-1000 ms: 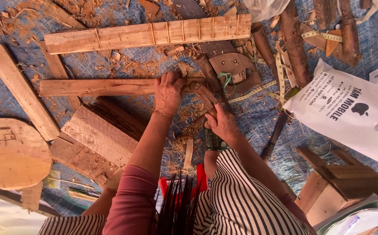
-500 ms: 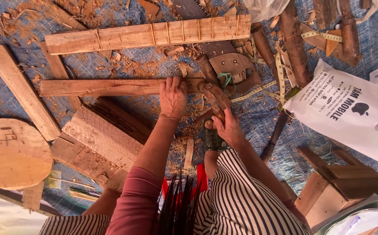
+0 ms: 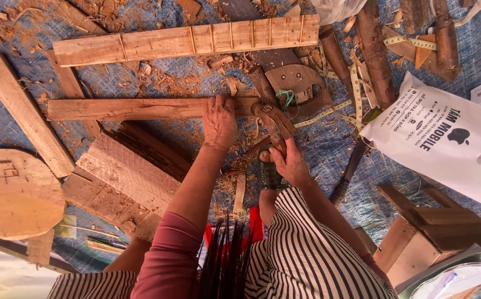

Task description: Hammering nails into wooden parts to assemble a component, likely for a musical instrument.

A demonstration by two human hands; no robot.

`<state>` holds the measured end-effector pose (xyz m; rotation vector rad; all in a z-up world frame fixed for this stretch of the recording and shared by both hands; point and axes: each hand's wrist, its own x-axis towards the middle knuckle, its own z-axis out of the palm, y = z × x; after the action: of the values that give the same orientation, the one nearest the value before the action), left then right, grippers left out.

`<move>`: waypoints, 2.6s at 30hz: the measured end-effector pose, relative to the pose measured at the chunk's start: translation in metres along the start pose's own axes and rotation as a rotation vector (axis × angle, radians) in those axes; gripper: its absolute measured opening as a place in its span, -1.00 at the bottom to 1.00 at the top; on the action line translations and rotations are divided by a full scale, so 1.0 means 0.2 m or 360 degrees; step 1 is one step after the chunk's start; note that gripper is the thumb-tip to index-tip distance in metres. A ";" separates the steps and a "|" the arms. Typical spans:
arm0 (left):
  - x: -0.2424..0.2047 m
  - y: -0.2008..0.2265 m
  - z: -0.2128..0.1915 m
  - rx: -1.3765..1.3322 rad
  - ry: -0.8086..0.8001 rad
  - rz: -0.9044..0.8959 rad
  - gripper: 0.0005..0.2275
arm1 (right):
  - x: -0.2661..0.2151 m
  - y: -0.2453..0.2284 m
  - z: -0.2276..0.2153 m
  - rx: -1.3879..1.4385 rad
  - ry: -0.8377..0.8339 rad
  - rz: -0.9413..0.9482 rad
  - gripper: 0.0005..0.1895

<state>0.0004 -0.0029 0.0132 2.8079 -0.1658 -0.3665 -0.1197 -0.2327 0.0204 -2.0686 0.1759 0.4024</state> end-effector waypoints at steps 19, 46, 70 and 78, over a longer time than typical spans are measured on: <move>-0.35 -0.05 0.33 -0.0234 -0.0067 -0.0239 -0.92 | 0.01 0.04 0.04 -0.0031 0.0051 -0.0151 -0.22; 0.04 -0.02 0.15 -0.0219 0.0093 -0.0261 -0.98 | 0.06 -0.23 0.03 -0.0005 0.0097 -0.0251 -0.32; 0.11 0.05 0.09 -0.0217 -0.0258 -0.0460 -0.95 | 0.10 -0.18 0.05 -0.0278 -0.0091 -0.0087 -0.34; 0.13 0.06 0.11 -0.0268 -0.0331 -0.0509 -0.92 | 0.11 -0.09 0.08 -0.0357 -0.0107 -0.0189 -0.42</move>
<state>0.0183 -0.0246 -0.0102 2.6233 0.2618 -0.7112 -0.0979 -0.2083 0.0196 -2.2688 -0.0344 0.4345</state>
